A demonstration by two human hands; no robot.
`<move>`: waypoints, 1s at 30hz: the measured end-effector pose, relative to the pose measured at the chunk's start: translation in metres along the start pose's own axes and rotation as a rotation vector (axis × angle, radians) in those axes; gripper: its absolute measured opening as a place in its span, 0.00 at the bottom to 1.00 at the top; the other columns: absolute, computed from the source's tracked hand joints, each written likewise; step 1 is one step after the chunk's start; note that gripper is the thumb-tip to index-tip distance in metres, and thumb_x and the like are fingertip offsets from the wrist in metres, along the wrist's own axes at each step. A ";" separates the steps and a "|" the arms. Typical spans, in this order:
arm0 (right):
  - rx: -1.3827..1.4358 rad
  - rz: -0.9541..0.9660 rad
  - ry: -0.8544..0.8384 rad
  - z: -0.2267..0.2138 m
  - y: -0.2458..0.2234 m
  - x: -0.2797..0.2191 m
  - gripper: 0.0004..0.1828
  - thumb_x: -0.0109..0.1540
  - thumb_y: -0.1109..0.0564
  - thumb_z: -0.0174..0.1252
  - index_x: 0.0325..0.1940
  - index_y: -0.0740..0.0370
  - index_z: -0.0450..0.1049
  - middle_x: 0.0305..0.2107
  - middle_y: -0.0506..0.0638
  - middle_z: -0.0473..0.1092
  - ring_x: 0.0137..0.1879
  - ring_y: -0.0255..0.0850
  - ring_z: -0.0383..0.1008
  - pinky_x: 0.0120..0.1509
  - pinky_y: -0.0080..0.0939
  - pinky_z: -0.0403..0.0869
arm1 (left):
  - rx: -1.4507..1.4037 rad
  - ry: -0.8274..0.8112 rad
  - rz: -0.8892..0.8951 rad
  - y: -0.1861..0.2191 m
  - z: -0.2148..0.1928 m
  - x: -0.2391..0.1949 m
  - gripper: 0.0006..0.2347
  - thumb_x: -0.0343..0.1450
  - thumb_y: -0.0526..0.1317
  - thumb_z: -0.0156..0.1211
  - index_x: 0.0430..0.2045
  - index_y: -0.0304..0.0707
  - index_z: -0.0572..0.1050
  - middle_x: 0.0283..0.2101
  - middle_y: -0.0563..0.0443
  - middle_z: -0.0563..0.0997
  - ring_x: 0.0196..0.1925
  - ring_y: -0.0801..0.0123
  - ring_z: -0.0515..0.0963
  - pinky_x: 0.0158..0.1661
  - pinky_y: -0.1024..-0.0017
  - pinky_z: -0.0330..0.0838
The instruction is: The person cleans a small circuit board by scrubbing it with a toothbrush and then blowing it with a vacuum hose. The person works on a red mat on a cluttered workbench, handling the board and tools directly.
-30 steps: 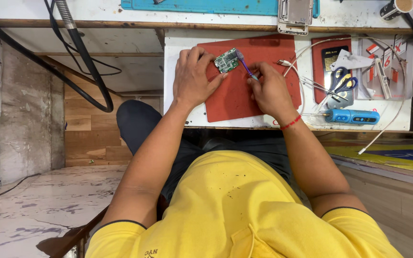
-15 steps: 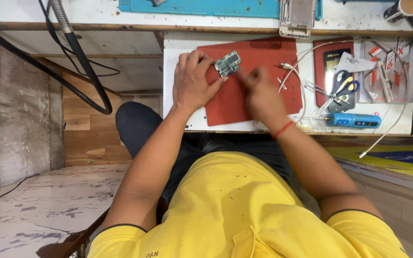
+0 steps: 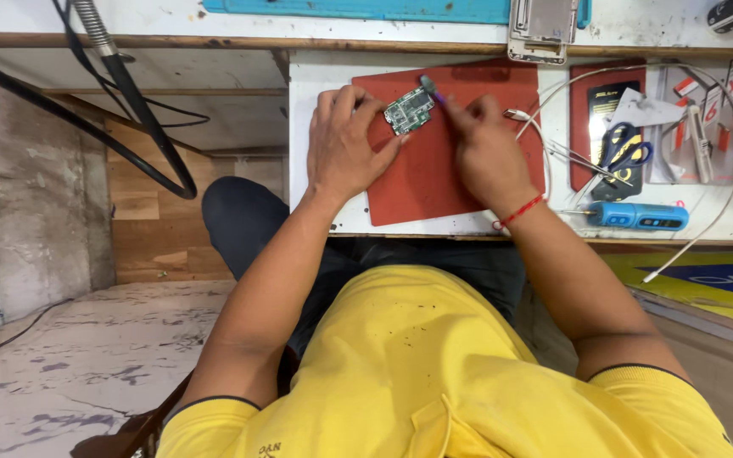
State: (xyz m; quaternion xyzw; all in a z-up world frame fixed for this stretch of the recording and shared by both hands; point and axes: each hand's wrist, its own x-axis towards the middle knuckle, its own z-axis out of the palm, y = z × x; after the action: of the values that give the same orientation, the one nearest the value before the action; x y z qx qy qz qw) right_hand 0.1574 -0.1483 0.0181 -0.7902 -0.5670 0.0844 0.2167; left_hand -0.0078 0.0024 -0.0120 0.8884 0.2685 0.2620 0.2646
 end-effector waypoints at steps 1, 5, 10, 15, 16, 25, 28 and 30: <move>0.012 -0.051 -0.039 0.005 -0.002 -0.009 0.30 0.61 0.69 0.48 0.67 0.57 0.74 0.47 0.63 0.68 0.42 0.60 0.76 0.47 0.56 0.76 | 0.007 0.004 0.002 0.004 0.003 -0.001 0.19 0.63 0.48 0.77 0.41 0.39 0.80 0.48 0.53 0.73 0.53 0.56 0.69 0.52 0.58 0.67; -0.024 -0.005 -0.037 0.010 0.006 0.000 0.31 0.60 0.68 0.49 0.68 0.54 0.73 0.47 0.62 0.68 0.39 0.62 0.75 0.44 0.57 0.75 | 0.027 0.000 0.007 0.002 -0.001 -0.001 0.19 0.62 0.48 0.77 0.41 0.39 0.80 0.47 0.52 0.73 0.53 0.55 0.69 0.52 0.57 0.67; -0.022 0.030 -0.088 0.009 0.000 0.002 0.28 0.62 0.66 0.50 0.66 0.53 0.73 0.47 0.60 0.69 0.37 0.60 0.75 0.41 0.58 0.75 | 0.024 0.005 -0.010 0.003 -0.001 -0.003 0.20 0.62 0.47 0.77 0.43 0.38 0.79 0.48 0.51 0.73 0.54 0.54 0.69 0.53 0.57 0.67; -0.010 -0.013 -0.069 0.007 -0.001 0.004 0.29 0.61 0.67 0.52 0.65 0.51 0.74 0.46 0.61 0.68 0.38 0.60 0.76 0.41 0.56 0.75 | 0.032 0.023 0.001 0.006 -0.002 0.002 0.22 0.60 0.48 0.77 0.42 0.37 0.79 0.48 0.49 0.73 0.54 0.52 0.69 0.51 0.56 0.67; -0.036 0.018 -0.080 0.007 -0.003 0.001 0.29 0.60 0.67 0.52 0.64 0.49 0.74 0.45 0.59 0.69 0.38 0.60 0.76 0.42 0.57 0.75 | 0.037 0.020 -0.004 0.006 -0.003 0.003 0.21 0.60 0.48 0.77 0.42 0.38 0.79 0.48 0.49 0.73 0.54 0.53 0.69 0.51 0.55 0.67; 0.002 0.118 -0.068 0.012 0.002 -0.012 0.32 0.62 0.68 0.46 0.71 0.55 0.68 0.47 0.62 0.68 0.40 0.62 0.75 0.44 0.58 0.75 | 0.024 0.003 -0.015 0.007 0.000 -0.004 0.20 0.62 0.48 0.76 0.42 0.40 0.79 0.48 0.51 0.73 0.55 0.55 0.69 0.52 0.56 0.68; -0.004 0.074 -0.111 0.012 -0.001 -0.017 0.34 0.60 0.68 0.45 0.71 0.57 0.68 0.46 0.63 0.67 0.41 0.61 0.76 0.43 0.58 0.75 | 0.014 0.012 -0.017 0.005 -0.003 0.000 0.19 0.63 0.47 0.76 0.43 0.40 0.79 0.49 0.52 0.73 0.55 0.56 0.69 0.52 0.57 0.68; 0.006 0.082 -0.109 0.014 -0.003 -0.015 0.33 0.60 0.67 0.45 0.71 0.56 0.68 0.46 0.62 0.67 0.41 0.61 0.76 0.43 0.58 0.76 | 0.035 -0.001 -0.030 0.009 -0.001 0.000 0.19 0.61 0.48 0.76 0.41 0.41 0.79 0.47 0.52 0.73 0.54 0.56 0.69 0.51 0.56 0.67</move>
State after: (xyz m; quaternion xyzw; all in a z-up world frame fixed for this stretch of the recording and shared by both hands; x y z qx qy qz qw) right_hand 0.1440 -0.1581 0.0056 -0.8064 -0.5448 0.1380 0.1840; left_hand -0.0053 -0.0034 -0.0056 0.8890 0.2863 0.2525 0.2530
